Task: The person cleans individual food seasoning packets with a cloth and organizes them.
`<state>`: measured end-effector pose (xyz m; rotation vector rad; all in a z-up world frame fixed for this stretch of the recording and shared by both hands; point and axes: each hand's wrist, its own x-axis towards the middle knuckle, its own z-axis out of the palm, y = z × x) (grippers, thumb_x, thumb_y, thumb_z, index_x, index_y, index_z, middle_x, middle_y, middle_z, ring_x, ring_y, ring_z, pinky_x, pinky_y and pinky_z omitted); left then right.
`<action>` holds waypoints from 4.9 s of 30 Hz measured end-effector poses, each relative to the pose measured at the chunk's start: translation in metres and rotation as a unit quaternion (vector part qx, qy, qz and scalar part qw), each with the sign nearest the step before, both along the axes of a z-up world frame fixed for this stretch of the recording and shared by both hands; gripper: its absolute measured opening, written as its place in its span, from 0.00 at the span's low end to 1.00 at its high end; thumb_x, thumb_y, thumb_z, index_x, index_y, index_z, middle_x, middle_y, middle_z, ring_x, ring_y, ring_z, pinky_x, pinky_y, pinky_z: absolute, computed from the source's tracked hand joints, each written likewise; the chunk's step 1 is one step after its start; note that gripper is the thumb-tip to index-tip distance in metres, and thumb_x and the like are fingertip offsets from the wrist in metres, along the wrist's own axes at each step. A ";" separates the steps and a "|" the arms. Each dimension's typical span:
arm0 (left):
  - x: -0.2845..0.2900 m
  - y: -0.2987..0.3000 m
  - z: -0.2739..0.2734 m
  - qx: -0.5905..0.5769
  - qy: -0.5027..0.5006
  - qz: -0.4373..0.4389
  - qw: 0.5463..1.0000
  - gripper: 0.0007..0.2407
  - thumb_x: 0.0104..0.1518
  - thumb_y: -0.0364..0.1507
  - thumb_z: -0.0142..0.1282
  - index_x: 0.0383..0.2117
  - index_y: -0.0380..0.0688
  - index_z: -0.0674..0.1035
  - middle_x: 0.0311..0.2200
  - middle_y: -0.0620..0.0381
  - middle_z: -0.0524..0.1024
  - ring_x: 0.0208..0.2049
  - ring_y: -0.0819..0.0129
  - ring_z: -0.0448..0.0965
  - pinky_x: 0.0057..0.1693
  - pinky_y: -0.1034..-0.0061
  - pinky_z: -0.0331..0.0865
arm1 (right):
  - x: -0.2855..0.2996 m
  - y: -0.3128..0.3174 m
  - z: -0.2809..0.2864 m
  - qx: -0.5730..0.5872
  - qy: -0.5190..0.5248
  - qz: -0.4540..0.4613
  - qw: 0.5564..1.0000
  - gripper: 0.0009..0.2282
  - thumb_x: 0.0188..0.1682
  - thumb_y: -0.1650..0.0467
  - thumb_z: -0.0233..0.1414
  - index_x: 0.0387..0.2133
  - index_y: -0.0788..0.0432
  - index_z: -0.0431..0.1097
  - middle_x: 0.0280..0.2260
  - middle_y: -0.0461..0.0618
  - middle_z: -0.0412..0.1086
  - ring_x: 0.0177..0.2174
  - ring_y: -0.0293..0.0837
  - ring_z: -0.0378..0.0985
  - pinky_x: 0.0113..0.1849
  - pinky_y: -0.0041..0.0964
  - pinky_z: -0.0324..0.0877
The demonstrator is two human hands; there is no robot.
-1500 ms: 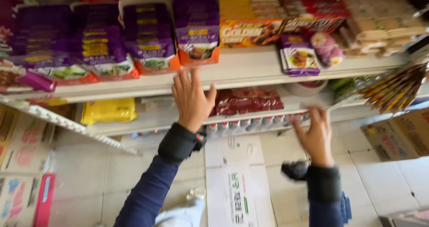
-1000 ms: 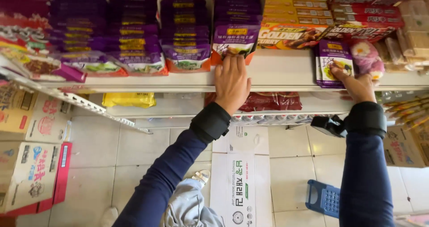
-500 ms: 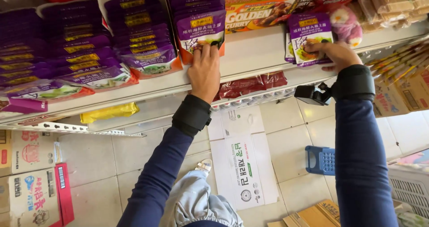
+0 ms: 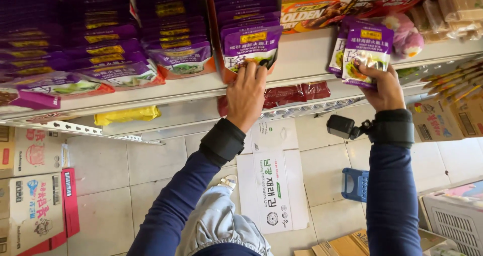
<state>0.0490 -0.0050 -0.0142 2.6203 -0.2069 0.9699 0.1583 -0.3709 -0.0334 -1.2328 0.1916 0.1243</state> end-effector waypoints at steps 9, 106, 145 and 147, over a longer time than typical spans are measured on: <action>-0.038 0.035 0.021 -0.151 -0.056 0.007 0.987 0.15 0.66 0.38 0.55 0.47 0.40 0.71 0.45 0.50 0.68 0.47 0.54 0.72 0.48 0.60 0.74 | -0.011 0.007 0.012 0.012 0.059 0.031 0.998 0.15 0.57 0.74 0.54 0.55 0.65 0.64 0.48 0.53 0.74 0.47 0.46 0.80 0.48 0.46 0.77; -0.169 -0.263 -0.092 -0.285 0.257 0.002 0.924 0.20 0.56 0.18 0.46 0.57 0.41 0.68 0.29 0.36 0.80 0.32 0.36 0.79 0.40 0.44 0.71 | -0.258 -0.168 -0.085 0.004 0.021 0.082 0.996 0.27 0.47 0.81 0.53 0.61 0.60 0.53 0.50 0.55 0.70 0.47 0.46 0.78 0.46 0.42 0.77; -0.080 -0.167 -1.058 -0.311 0.299 0.057 0.900 0.23 0.58 0.20 0.46 0.63 0.44 0.63 0.35 0.33 0.79 0.36 0.33 0.78 0.42 0.46 0.72 | -0.091 -0.093 -1.060 -0.056 0.103 0.216 0.969 0.27 0.47 0.80 0.53 0.62 0.60 0.54 0.47 0.53 0.73 0.45 0.43 0.78 0.46 0.40 0.77; -0.072 -0.160 -1.060 -0.287 0.289 0.021 0.913 0.26 0.55 0.19 0.46 0.64 0.43 0.60 0.37 0.32 0.78 0.38 0.32 0.78 0.42 0.47 0.72 | -0.088 -0.089 -1.073 -0.084 0.039 0.216 0.972 0.28 0.48 0.79 0.54 0.62 0.59 0.52 0.48 0.53 0.72 0.45 0.43 0.78 0.46 0.40 0.76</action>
